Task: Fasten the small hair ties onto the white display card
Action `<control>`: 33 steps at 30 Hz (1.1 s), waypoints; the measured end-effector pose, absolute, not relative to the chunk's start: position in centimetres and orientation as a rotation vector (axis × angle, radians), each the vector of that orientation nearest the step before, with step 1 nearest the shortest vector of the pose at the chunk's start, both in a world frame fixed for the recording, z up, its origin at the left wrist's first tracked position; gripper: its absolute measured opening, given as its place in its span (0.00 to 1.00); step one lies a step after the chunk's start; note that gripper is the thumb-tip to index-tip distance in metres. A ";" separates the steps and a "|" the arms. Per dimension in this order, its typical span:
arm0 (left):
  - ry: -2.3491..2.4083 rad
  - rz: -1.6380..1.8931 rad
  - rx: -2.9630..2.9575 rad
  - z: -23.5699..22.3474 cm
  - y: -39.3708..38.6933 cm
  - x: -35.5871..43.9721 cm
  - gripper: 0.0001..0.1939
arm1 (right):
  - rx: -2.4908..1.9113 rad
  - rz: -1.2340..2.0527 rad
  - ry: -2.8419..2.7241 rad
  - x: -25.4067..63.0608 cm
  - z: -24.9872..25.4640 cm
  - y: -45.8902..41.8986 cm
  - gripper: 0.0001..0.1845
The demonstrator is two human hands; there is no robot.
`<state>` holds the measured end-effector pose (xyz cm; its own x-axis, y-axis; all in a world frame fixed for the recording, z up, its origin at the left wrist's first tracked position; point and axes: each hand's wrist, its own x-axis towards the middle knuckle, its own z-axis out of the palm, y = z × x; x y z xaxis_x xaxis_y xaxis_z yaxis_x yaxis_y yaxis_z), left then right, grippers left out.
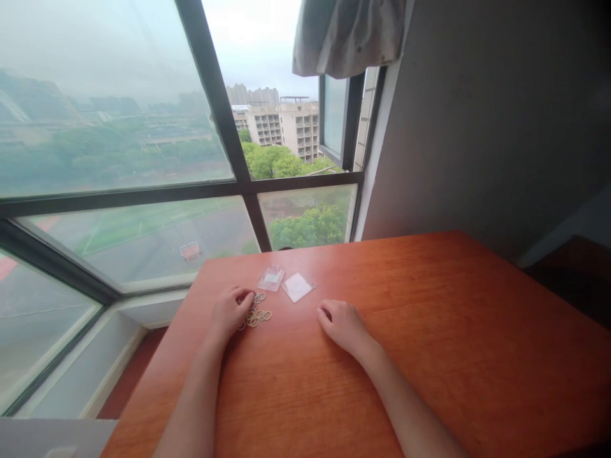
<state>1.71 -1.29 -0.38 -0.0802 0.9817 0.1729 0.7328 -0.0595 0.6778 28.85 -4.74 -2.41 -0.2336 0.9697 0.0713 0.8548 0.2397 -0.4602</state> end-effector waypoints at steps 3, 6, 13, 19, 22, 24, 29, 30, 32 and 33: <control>1.643 0.868 1.916 -0.9 -0.9 2.6 0.14 | -1.675 0.471 -2.175 28.9 -2.4 -4.7 0.12; 1.486 0.771 1.881 -1.0 -1.0 3.7 0.15 | -1.681 0.488 -2.166 28.9 -2.3 -4.7 0.12; 1.252 0.706 2.102 -0.6 -2.1 7.6 0.10 | -1.670 0.474 -2.165 28.9 -2.3 -4.8 0.12; 1.125 0.769 2.167 -0.6 -2.3 9.4 0.10 | -1.657 0.491 -2.164 28.9 -2.3 -4.7 0.12; 1.465 1.053 2.196 -0.9 -1.4 7.4 0.13 | -1.664 0.482 -2.149 28.9 -2.3 -4.8 0.12; 1.744 1.008 2.255 -1.3 -0.8 5.5 0.15 | -1.666 0.488 -2.135 28.9 -2.3 -4.8 0.12; 2.005 0.764 2.371 -2.3 -0.3 3.1 0.15 | -1.648 0.536 -2.091 29.0 -2.5 -4.7 0.10; 1.987 0.759 2.377 -2.4 -0.3 3.2 0.13 | -1.633 0.542 -2.077 29.0 -2.6 -4.7 0.10; 1.910 0.777 2.394 -2.7 -0.3 3.7 0.10 | -1.597 0.546 -2.046 29.1 -2.7 -4.6 0.10; 1.852 0.788 2.409 -2.8 -0.3 4.1 0.09 | -1.581 0.540 -2.032 29.1 -2.8 -4.5 0.11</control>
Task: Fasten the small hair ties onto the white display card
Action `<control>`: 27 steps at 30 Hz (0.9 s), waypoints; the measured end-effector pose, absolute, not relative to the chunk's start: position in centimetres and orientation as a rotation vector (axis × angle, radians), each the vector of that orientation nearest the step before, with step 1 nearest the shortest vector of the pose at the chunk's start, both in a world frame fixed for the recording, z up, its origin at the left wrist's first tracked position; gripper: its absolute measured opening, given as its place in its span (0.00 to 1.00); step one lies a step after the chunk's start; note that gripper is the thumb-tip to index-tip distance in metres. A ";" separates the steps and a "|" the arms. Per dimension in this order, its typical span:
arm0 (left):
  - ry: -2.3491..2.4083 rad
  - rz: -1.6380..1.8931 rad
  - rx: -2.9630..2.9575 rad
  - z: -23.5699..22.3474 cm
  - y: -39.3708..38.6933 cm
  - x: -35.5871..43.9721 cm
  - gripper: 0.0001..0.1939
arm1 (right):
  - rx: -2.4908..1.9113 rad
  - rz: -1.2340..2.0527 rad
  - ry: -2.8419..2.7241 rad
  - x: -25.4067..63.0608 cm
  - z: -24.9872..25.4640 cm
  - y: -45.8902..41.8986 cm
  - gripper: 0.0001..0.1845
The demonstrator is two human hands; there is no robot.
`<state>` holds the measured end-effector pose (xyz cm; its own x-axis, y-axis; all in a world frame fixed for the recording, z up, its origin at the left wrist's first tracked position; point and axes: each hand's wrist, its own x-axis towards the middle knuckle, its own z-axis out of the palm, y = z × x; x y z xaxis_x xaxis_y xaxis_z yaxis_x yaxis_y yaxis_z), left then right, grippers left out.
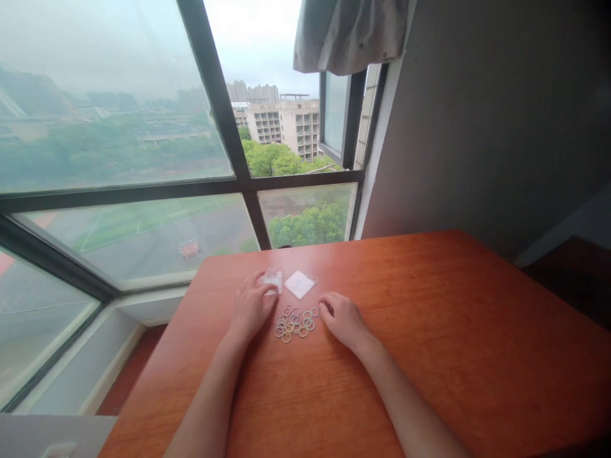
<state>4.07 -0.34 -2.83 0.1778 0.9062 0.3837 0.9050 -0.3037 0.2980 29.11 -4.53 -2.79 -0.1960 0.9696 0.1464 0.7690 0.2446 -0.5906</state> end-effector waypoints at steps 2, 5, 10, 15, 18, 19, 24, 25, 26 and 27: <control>1.735 0.807 2.442 -3.1 -0.3 4.9 0.09 | -1.569 0.508 -2.009 29.2 -2.9 -4.4 0.11; 1.640 0.813 2.480 -3.3 -0.3 6.0 0.09 | -1.559 0.398 -2.001 29.3 -3.2 -4.1 0.13; 1.550 0.765 2.538 -3.2 -0.7 6.9 0.09 | -1.526 0.215 -2.091 29.2 -3.4 -3.7 0.16; 1.549 0.783 2.529 -2.9 -0.9 6.9 0.08 | -1.482 0.231 -2.137 29.2 -3.3 -3.7 0.08; 1.566 0.778 2.529 -2.8 -0.9 6.8 0.08 | -1.440 0.239 -2.136 29.2 -3.4 -3.8 0.05; 1.569 0.777 2.530 -2.8 -0.9 6.8 0.08 | -1.417 0.235 -2.140 29.2 -3.4 -3.8 0.05; 1.577 0.804 2.530 -3.0 -0.8 6.7 0.08 | -1.424 0.093 -2.026 29.9 -3.8 -3.1 0.05; 1.579 0.815 2.527 -3.0 -0.7 6.7 0.08 | -1.472 0.056 -1.969 30.2 -4.0 -2.9 0.06; 1.579 0.822 2.524 -3.1 -0.7 6.7 0.08 | -1.540 0.022 -1.896 30.6 -4.1 -2.7 0.05; 1.577 0.826 2.522 -3.1 -0.7 6.7 0.08 | -1.602 -0.003 -1.835 31.0 -4.3 -2.5 0.06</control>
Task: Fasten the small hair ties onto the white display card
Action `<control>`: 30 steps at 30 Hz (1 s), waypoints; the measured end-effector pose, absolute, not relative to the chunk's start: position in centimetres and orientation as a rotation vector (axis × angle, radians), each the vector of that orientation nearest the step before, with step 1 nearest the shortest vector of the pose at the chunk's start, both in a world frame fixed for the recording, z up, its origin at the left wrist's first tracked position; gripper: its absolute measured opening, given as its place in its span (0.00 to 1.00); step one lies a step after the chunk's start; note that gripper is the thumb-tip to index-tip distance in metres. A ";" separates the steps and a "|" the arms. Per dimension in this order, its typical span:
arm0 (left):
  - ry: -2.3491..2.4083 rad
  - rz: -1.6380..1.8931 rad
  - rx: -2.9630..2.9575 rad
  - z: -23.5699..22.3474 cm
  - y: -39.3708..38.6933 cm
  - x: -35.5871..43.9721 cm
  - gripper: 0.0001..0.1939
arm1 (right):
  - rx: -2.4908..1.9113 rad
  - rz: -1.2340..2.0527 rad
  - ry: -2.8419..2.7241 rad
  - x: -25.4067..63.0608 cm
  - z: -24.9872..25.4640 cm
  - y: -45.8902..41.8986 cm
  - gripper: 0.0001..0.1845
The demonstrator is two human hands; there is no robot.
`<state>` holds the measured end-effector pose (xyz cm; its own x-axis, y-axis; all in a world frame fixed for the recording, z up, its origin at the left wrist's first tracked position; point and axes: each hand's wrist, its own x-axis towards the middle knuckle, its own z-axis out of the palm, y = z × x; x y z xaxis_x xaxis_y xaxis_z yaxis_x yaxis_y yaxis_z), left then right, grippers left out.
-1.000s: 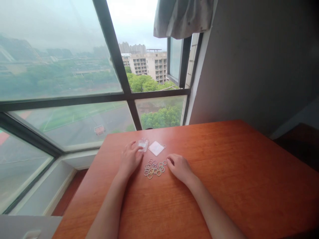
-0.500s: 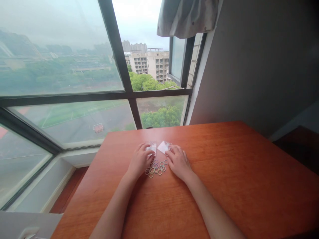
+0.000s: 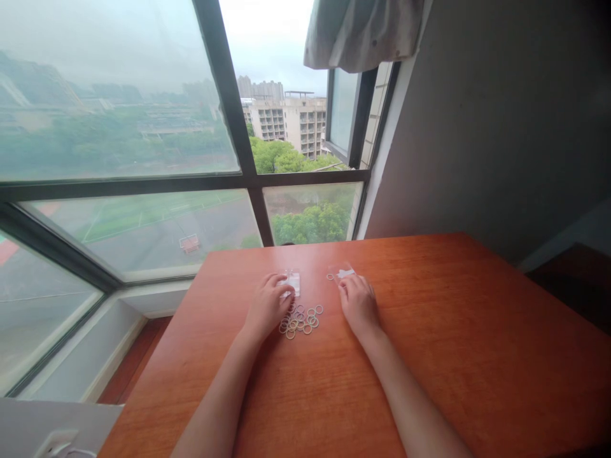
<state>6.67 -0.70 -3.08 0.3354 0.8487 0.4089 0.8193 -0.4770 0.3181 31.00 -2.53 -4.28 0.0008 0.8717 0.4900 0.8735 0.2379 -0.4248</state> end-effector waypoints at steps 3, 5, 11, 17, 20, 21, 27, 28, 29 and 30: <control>1.576 0.819 2.521 -3.1 -0.6 6.7 0.08 | -1.706 -0.039 -1.777 31.9 -4.8 -2.1 0.07; 1.584 0.805 2.521 -3.0 -0.6 6.6 0.08 | -1.733 -0.036 -1.816 32.0 -5.1 -2.0 0.06; 1.672 0.808 2.465 -3.0 -0.2 5.4 0.08 | -1.644 0.107 -1.958 31.3 -5.1 -2.1 0.08; 1.724 0.865 2.415 -3.2 -0.1 5.1 0.08 | -1.326 0.285 -2.103 31.4 -4.8 -2.3 0.08; 1.739 0.889 2.406 -3.4 -0.1 5.4 0.08 | -1.223 0.353 -2.134 31.5 -4.8 -2.5 0.07; 1.735 0.895 2.408 -3.5 -0.1 5.4 0.08 | -1.212 0.367 -2.134 31.5 -4.7 -2.6 0.07; 1.638 0.912 2.455 -3.7 -0.1 6.7 0.07 | -1.255 0.349 -2.100 31.3 -4.7 -3.0 0.07; 1.623 0.914 2.456 -3.8 -0.1 7.1 0.07 | -1.260 0.343 -2.092 31.3 -4.7 -3.0 0.07; 1.612 0.917 2.457 -3.8 -0.1 7.4 0.08 | -1.263 0.339 -2.086 31.3 -4.6 -3.1 0.07; 1.603 0.919 2.457 -3.9 -0.1 7.7 0.08 | -1.262 0.338 -2.085 31.2 -4.6 -3.1 0.07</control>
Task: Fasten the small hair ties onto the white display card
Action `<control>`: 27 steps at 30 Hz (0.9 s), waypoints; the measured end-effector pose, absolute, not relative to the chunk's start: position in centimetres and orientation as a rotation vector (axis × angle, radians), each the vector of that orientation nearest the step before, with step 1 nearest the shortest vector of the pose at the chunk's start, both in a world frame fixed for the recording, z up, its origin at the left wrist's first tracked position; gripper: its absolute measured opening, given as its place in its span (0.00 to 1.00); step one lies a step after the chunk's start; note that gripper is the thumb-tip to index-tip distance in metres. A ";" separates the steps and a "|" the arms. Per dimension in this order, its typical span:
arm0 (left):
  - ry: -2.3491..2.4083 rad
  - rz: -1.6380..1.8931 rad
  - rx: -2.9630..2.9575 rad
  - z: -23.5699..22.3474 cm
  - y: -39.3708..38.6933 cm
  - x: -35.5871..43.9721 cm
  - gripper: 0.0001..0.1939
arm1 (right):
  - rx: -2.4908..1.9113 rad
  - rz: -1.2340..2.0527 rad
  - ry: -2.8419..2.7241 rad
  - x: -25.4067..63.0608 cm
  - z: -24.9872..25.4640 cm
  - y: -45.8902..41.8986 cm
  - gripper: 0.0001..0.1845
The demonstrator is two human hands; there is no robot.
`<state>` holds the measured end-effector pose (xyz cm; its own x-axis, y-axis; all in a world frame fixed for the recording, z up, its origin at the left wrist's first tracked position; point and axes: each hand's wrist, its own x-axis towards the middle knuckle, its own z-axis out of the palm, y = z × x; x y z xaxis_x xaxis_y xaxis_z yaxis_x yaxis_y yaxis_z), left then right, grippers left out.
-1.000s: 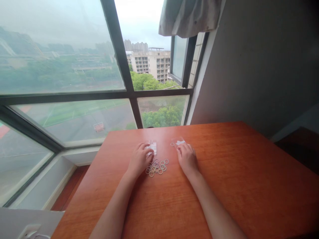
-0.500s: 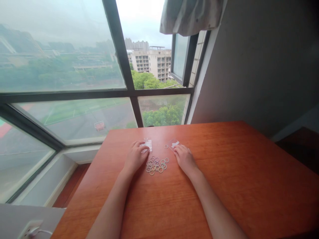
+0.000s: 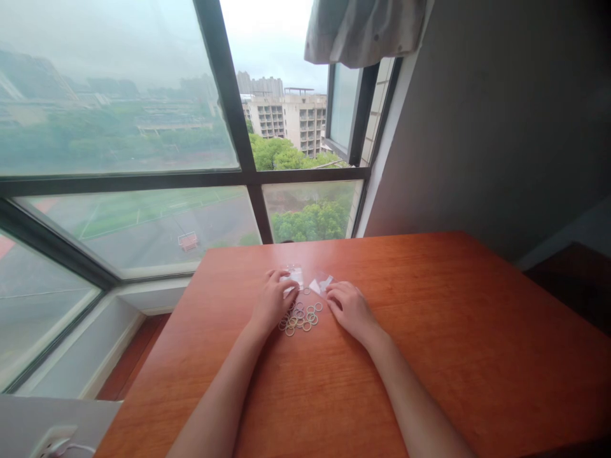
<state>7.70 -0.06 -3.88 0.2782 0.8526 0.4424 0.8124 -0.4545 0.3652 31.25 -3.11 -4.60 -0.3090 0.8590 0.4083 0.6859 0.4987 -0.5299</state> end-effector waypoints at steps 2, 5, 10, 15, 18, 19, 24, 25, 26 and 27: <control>1.582 0.920 2.463 -4.0 0.0 8.1 0.08 | -1.255 0.343 -2.090 31.3 -4.5 -3.2 0.07; 1.524 0.897 2.487 -3.9 -0.2 8.4 0.08 | -1.266 0.344 -2.089 31.4 -4.5 -3.3 0.07; 1.476 0.785 2.531 -3.1 -1.1 8.8 0.08 | -1.334 0.311 -2.035 31.6 -4.7 -3.1 0.07; 1.476 0.693 2.513 -2.3 -1.7 9.2 0.10 | -1.321 0.319 -2.012 31.3 -4.9 -3.0 0.08; 1.437 0.724 2.425 -1.3 -1.7 8.6 0.13 | -1.283 0.324 -2.033 30.8 -4.5 -3.2 0.09; 1.422 0.738 2.398 -0.9 -1.7 8.2 0.13 | -1.283 0.318 -2.035 30.7 -4.3 -3.4 0.09; 1.705 0.472 2.198 1.5 -2.2 5.9 0.16 | -1.421 0.364 -2.097 29.6 -3.0 -4.6 0.10; 1.725 0.322 2.162 1.8 -2.4 5.6 0.17 | -1.437 0.388 -2.145 29.4 -2.8 -4.9 0.10; 1.721 0.222 2.129 2.1 -2.7 5.5 0.17 | -1.455 0.397 -2.186 29.1 -2.6 -5.2 0.09; 1.698 0.144 2.106 2.3 -2.9 5.5 0.17 | -1.476 0.400 -2.209 28.9 -2.4 -5.4 0.09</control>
